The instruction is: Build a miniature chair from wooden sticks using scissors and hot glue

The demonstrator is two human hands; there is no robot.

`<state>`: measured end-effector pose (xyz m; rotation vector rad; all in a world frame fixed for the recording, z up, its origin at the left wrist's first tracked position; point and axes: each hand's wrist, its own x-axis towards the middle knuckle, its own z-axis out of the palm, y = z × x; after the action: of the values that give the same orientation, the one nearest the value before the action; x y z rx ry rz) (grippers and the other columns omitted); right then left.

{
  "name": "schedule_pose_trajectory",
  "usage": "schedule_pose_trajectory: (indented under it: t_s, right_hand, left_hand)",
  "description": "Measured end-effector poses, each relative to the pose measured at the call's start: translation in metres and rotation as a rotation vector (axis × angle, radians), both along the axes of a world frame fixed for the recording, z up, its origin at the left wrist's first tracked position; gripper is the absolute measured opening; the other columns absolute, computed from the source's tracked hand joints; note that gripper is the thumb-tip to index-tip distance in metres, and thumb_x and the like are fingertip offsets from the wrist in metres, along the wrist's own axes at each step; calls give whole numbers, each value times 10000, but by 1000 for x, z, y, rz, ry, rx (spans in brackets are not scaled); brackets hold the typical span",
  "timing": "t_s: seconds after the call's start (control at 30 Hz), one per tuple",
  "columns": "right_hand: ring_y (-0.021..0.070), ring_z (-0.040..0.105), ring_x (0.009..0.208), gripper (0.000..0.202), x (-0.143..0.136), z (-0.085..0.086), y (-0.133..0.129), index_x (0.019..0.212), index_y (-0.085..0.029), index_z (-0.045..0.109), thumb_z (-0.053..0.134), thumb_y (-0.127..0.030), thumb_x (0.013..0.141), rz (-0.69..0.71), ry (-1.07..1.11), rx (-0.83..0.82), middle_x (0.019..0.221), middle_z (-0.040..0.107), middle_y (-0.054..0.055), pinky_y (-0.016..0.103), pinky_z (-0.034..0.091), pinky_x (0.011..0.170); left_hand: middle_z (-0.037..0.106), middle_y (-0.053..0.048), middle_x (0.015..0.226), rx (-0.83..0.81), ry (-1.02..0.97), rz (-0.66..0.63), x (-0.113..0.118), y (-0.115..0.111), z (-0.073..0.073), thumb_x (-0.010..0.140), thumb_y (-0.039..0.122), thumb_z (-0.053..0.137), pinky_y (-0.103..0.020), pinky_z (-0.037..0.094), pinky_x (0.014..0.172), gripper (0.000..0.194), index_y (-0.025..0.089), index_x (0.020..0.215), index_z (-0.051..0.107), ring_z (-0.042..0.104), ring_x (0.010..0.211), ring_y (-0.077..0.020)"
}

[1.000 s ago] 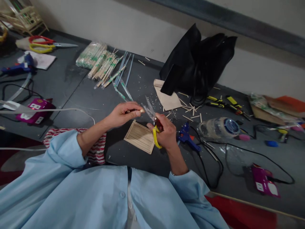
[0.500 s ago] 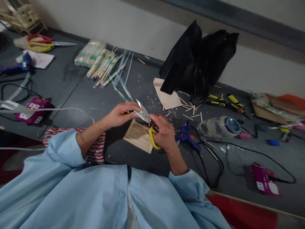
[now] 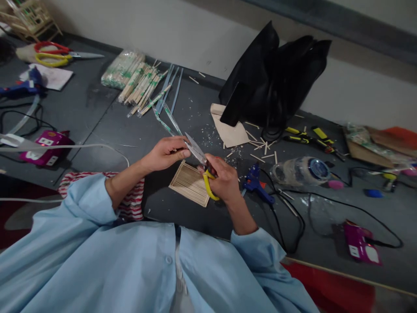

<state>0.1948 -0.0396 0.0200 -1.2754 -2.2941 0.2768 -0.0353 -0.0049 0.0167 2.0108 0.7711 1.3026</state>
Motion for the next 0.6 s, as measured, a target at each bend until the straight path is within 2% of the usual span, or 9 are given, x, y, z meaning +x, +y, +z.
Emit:
schedule_pose_trajectory:
  t_s: [0.1,0.2,0.27,0.33,0.43,0.6]
  right_hand:
    - [170,592,679,331,0,-3,2,1171,-212,661,585,-393,905,-14,44,3,784,647,39,286,508,654]
    - [178,610,691,366,4,-5,7,1169,-197,655,598,-429,893,-125,130,38,818,679,47,311,527,685]
    - [183,621,701,401,8,-4,10,1186,-193,644,602,-457,886,-209,165,53,828,689,44,327,536,707]
    - [191,633,726,416,11,-3,11,1195,-200,638,600,-473,884,-233,165,68,858,699,47,341,541,729]
    - [203,645,770,397,9,-2,8,1195,-211,639,599,-461,889,-159,112,89,896,703,60,344,541,752]
    - [219,654,814,390,1,-1,3,1211,-197,645,616,-412,887,-18,-31,84,895,695,80,318,525,740]
  left_hand:
    - [655,-33,723,-75,-22,-27,-1,0,3,924,423,599,-235,443,624,317,165,764,691,581,670,-109]
    - [691,-47,807,-218,-136,-72,0,-1,5,914,443,613,-227,465,626,292,173,903,726,594,677,-102]
    - [689,-39,809,-317,-212,-94,0,-2,6,912,440,619,-204,430,543,288,177,953,731,539,582,-72]
    - [670,-27,773,-398,-237,-113,1,-2,6,915,444,614,-189,364,459,297,177,960,735,464,502,-49]
    - [654,-25,756,-414,-221,-134,1,-2,5,917,454,607,-188,377,476,312,172,938,739,489,535,-59]
    - [675,-36,820,-270,-219,-130,1,3,-2,897,467,631,-216,476,650,305,178,897,728,606,708,-97]
